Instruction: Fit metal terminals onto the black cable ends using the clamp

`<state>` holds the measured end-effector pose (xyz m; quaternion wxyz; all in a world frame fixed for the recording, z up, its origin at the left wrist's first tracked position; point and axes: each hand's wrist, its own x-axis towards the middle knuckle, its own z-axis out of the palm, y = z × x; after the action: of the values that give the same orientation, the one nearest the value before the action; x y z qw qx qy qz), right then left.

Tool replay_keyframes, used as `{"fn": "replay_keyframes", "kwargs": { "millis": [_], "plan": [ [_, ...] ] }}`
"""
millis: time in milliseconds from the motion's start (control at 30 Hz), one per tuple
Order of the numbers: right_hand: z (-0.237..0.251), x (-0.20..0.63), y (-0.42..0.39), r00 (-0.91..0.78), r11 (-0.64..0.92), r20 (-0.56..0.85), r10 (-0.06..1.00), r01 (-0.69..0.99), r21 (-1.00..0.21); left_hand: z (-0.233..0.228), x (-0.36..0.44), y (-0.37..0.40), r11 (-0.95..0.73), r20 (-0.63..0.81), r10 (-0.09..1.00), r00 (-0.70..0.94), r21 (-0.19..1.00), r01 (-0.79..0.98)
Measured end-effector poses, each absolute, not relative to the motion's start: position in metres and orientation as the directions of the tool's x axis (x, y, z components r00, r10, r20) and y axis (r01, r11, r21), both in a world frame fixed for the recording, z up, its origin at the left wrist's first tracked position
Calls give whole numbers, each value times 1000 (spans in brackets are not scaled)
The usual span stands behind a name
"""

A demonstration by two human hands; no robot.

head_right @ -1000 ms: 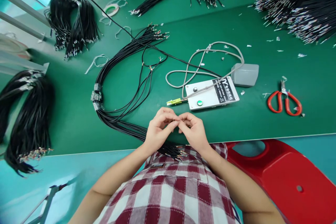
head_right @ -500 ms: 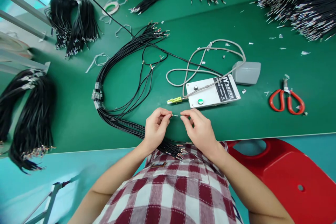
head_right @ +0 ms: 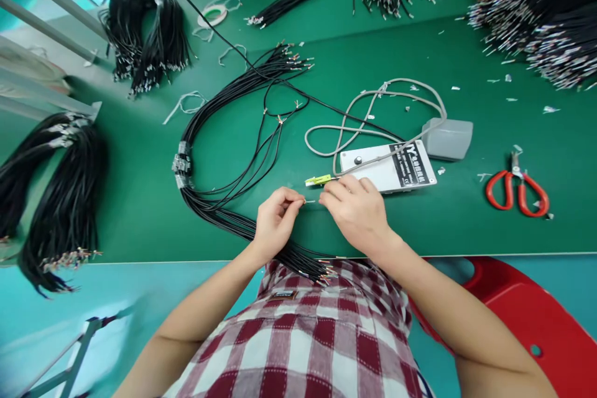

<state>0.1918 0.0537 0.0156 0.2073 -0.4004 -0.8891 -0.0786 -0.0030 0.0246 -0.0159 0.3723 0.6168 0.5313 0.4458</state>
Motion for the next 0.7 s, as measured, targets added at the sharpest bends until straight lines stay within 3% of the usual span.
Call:
{"fn": "replay_keyframes", "kwargs": {
  "millis": [200,700],
  "plan": [
    [11,184,78,-621,629,311,720,773,85,-25,-11,42,104,-89,989,-115,986,130],
    [5,181,97,-636,651,245,732,759,28,-25,-4,63,118,-110,993,-44,957,265]
  ]
}}
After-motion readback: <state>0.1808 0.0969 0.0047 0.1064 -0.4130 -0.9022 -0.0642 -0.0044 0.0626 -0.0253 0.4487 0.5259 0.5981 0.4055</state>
